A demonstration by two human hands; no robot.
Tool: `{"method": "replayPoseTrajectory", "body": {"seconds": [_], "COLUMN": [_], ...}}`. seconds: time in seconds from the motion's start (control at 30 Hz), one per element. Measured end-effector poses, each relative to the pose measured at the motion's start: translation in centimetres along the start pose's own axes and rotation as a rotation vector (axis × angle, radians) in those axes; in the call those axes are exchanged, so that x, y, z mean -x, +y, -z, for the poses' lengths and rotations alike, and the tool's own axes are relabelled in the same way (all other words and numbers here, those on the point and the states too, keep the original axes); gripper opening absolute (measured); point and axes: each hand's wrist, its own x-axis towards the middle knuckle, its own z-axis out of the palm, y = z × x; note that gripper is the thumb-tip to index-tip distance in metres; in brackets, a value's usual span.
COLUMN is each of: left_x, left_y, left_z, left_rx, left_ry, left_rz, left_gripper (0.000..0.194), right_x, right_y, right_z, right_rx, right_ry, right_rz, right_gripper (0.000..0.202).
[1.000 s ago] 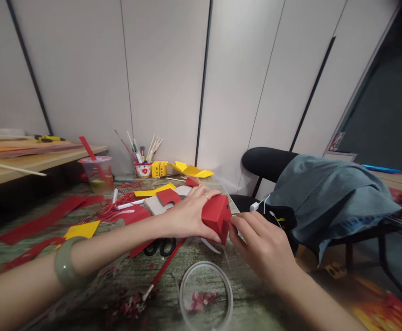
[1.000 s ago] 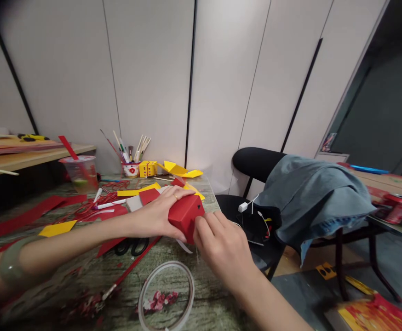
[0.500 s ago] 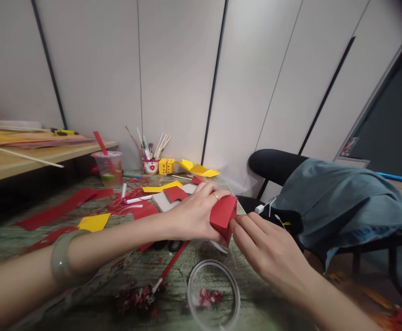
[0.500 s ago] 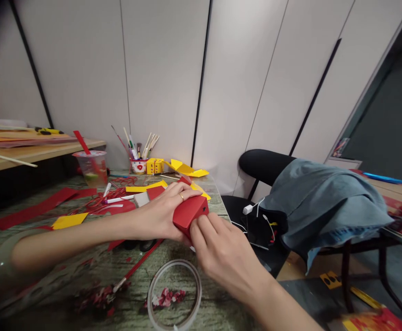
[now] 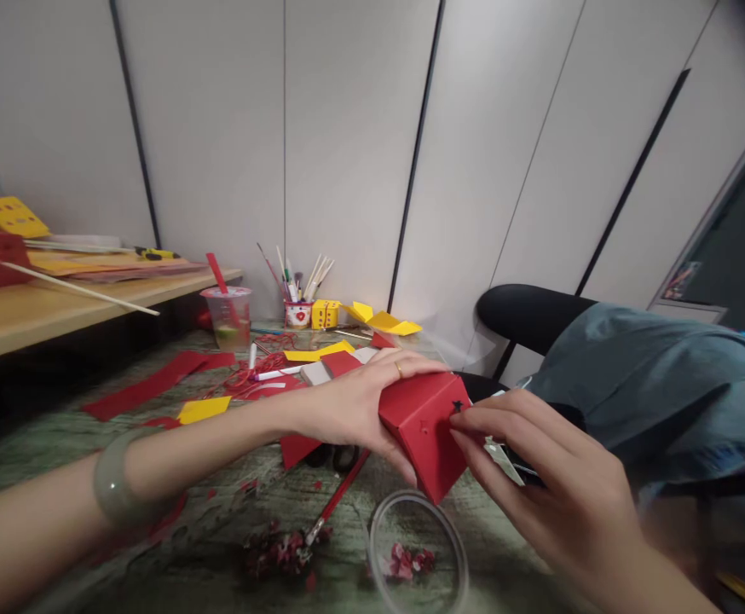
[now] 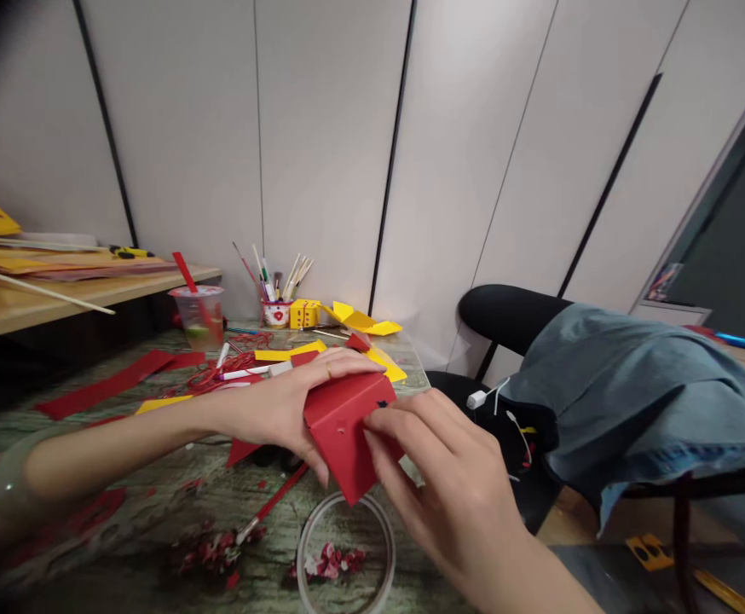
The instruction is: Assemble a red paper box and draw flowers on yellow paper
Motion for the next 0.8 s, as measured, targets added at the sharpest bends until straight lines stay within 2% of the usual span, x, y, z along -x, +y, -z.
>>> {"method": "replayPoseTrajectory", "body": {"seconds": [0.17, 0.37, 0.63, 0.8], "left_x": [0.0, 0.0, 0.0, 0.0], "left_y": [0.4, 0.8, 0.6, 0.7], "left_z": [0.3, 0.7, 0.7, 0.8], "left_rx": [0.019, 0.028, -0.034, -0.042], "left_ry": [-0.025, -0.081, -0.100, -0.098], "left_rz": [-0.016, -0.009, -0.015, -0.038], "left_gripper": [0.088, 0.084, 0.087, 0.084], "right_x": [-0.6, -1.1, -2.1, -2.4], "right_y": [-0.7, -0.8, -0.8, -0.8], "right_z": [-0.1, 0.1, 0.2, 0.4], "right_rx": [-0.009, 0.013, -0.044, -0.042], "right_ry": [0.021, -0.060, -0.173, -0.187], "right_rz": [0.049, 0.085, 0.094, 0.098], "right_gripper": [0.022, 0.018, 0.012, 0.009]}}
